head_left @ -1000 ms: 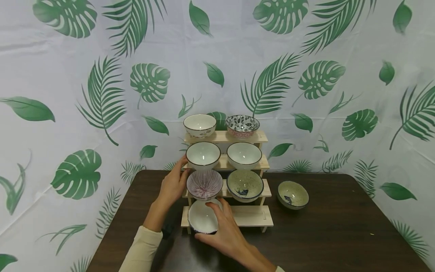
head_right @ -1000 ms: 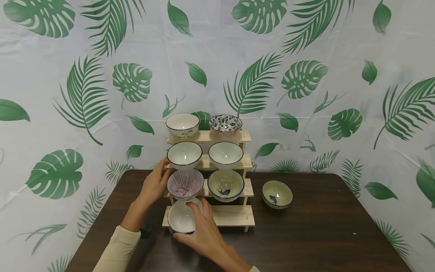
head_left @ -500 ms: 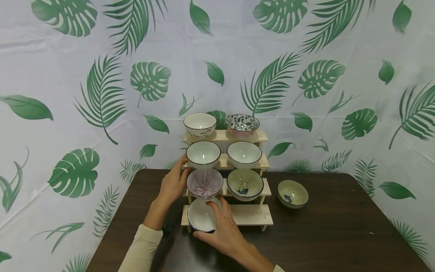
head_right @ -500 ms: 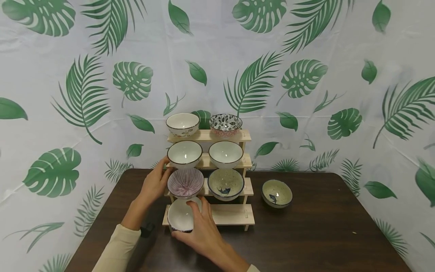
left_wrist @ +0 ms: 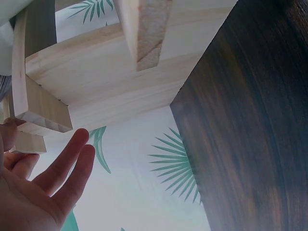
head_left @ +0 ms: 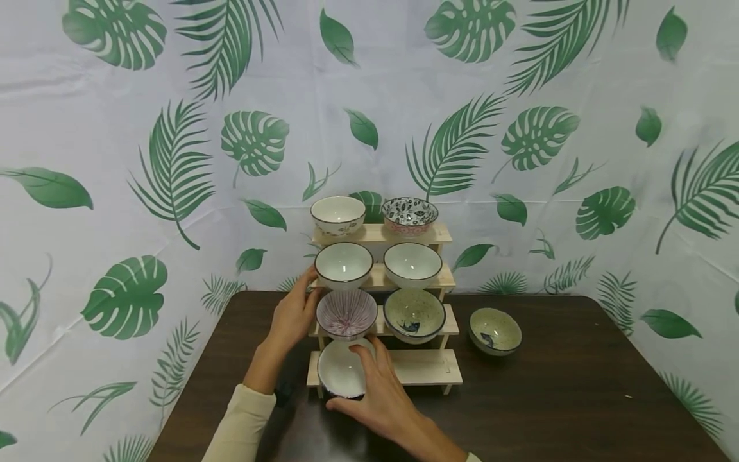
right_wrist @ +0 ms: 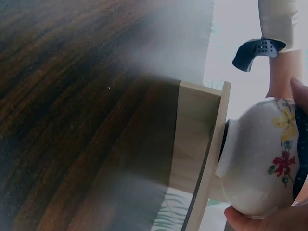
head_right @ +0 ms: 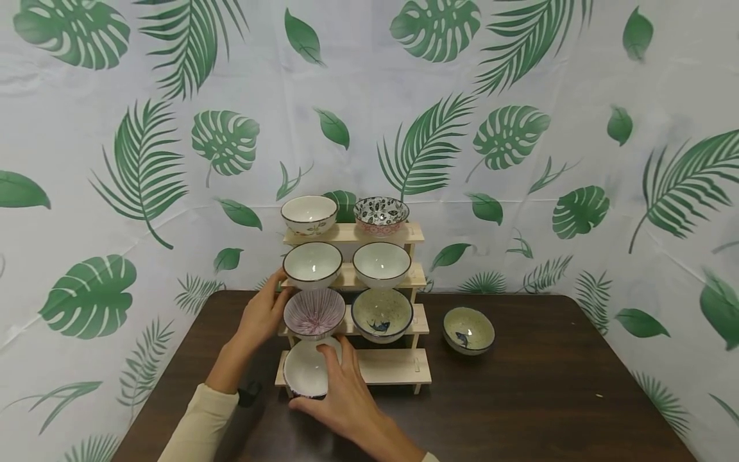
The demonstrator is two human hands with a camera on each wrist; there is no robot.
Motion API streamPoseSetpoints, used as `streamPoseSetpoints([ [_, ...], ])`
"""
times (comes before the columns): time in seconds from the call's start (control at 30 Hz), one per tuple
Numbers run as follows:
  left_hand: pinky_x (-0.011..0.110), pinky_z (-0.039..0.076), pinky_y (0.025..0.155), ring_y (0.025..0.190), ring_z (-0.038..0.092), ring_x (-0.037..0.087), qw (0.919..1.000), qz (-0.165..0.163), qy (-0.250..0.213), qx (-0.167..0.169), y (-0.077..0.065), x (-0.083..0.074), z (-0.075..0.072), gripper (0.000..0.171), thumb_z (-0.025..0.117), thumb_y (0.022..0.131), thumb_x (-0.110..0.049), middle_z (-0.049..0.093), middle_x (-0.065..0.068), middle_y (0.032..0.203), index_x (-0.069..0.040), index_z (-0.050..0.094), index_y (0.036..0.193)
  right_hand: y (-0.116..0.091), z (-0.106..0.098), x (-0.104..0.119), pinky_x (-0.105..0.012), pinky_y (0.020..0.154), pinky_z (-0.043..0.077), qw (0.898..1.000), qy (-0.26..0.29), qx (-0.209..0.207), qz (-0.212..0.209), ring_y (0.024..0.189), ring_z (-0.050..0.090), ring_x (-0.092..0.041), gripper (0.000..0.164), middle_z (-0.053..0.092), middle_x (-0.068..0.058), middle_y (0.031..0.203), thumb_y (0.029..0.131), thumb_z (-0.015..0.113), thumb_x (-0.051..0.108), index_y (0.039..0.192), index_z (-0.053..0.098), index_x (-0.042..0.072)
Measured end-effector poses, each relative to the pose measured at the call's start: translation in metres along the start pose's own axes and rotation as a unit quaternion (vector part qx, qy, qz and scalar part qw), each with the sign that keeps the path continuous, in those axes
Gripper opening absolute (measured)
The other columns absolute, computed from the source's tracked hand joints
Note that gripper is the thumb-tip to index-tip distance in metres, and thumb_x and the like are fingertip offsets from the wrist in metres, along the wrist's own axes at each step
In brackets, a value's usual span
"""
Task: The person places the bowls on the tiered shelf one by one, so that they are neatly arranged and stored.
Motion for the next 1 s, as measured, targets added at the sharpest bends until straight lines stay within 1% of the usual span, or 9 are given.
streamPoseSetpoints([
  [0.2, 0.067, 0.05, 0.099, 0.124, 0.067, 0.039, 1.0, 0.004, -0.001, -0.003, 0.0004, 0.0007, 0.0014, 0.049, 0.051, 0.109, -0.032, 0.049, 0.006, 0.161, -0.023, 0.042, 0.156, 0.0011, 0.0011, 0.0003, -0.053, 0.096, 0.054, 1.0, 0.001, -0.024, -0.003, 0.136, 0.048, -0.034, 0.088, 0.036, -0.015, 0.155, 0.072, 0.091, 0.056, 0.14, 0.049, 0.019],
  [0.37, 0.068, 0.05, 0.098, 0.124, 0.067, 0.04, 0.9999, 0.008, 0.0, -0.006, 0.0005, -0.0007, 0.0012, 0.049, 0.051, 0.11, -0.031, 0.05, 0.007, 0.159, -0.023, 0.042, 0.157, 0.0017, 0.0019, 0.0006, -0.052, 0.094, 0.055, 1.0, 0.004, -0.031, 0.004, 0.132, 0.052, -0.035, 0.088, 0.036, -0.016, 0.154, 0.072, 0.091, 0.054, 0.14, 0.049, 0.018],
  [0.6, 0.068, 0.049, 0.097, 0.125, 0.066, 0.042, 0.9998, 0.009, 0.005, -0.015, 0.0006, -0.0004, 0.0004, 0.048, 0.052, 0.109, -0.03, 0.05, 0.009, 0.159, -0.02, 0.043, 0.156, 0.0019, 0.0041, 0.0013, -0.052, 0.092, 0.056, 0.999, 0.011, -0.037, 0.002, 0.132, 0.052, -0.036, 0.085, 0.035, -0.017, 0.154, 0.073, 0.09, 0.054, 0.139, 0.049, 0.02],
  [0.77, 0.068, 0.049, 0.098, 0.126, 0.065, 0.042, 0.9999, 0.003, 0.006, -0.012, 0.0007, -0.0004, 0.0011, 0.048, 0.052, 0.109, -0.031, 0.05, 0.007, 0.16, -0.022, 0.043, 0.156, 0.003, 0.0056, 0.0017, -0.051, 0.092, 0.056, 0.999, 0.015, -0.035, -0.003, 0.133, 0.051, -0.035, 0.085, 0.035, -0.016, 0.155, 0.074, 0.089, 0.057, 0.14, 0.048, 0.021],
  [0.87, 0.069, 0.049, 0.098, 0.126, 0.064, 0.042, 0.9999, 0.008, 0.006, -0.013, 0.0004, -0.001, 0.001, 0.048, 0.051, 0.11, -0.031, 0.05, 0.008, 0.159, -0.021, 0.042, 0.156, 0.0027, 0.0061, 0.0015, -0.052, 0.094, 0.055, 0.999, 0.015, -0.031, -0.004, 0.135, 0.05, -0.035, 0.086, 0.033, -0.016, 0.156, 0.074, 0.088, 0.058, 0.141, 0.047, 0.022],
  [1.0, 0.069, 0.05, 0.096, 0.124, 0.066, 0.042, 0.9998, 0.009, 0.007, -0.016, -0.0003, -0.0014, 0.0002, 0.048, 0.052, 0.109, -0.031, 0.052, 0.009, 0.158, -0.022, 0.043, 0.156, 0.0019, 0.0056, 0.001, -0.053, 0.098, 0.053, 1.0, 0.006, -0.025, -0.005, 0.138, 0.047, -0.034, 0.092, 0.032, -0.014, 0.158, 0.072, 0.087, 0.063, 0.144, 0.045, 0.024],
])
Point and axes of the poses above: each hand's wrist, its own y-axis towards the middle knuckle, its own z-axis out of the palm, x = y × z, the point moved 3 cm from there along y, towards the middle knuckle
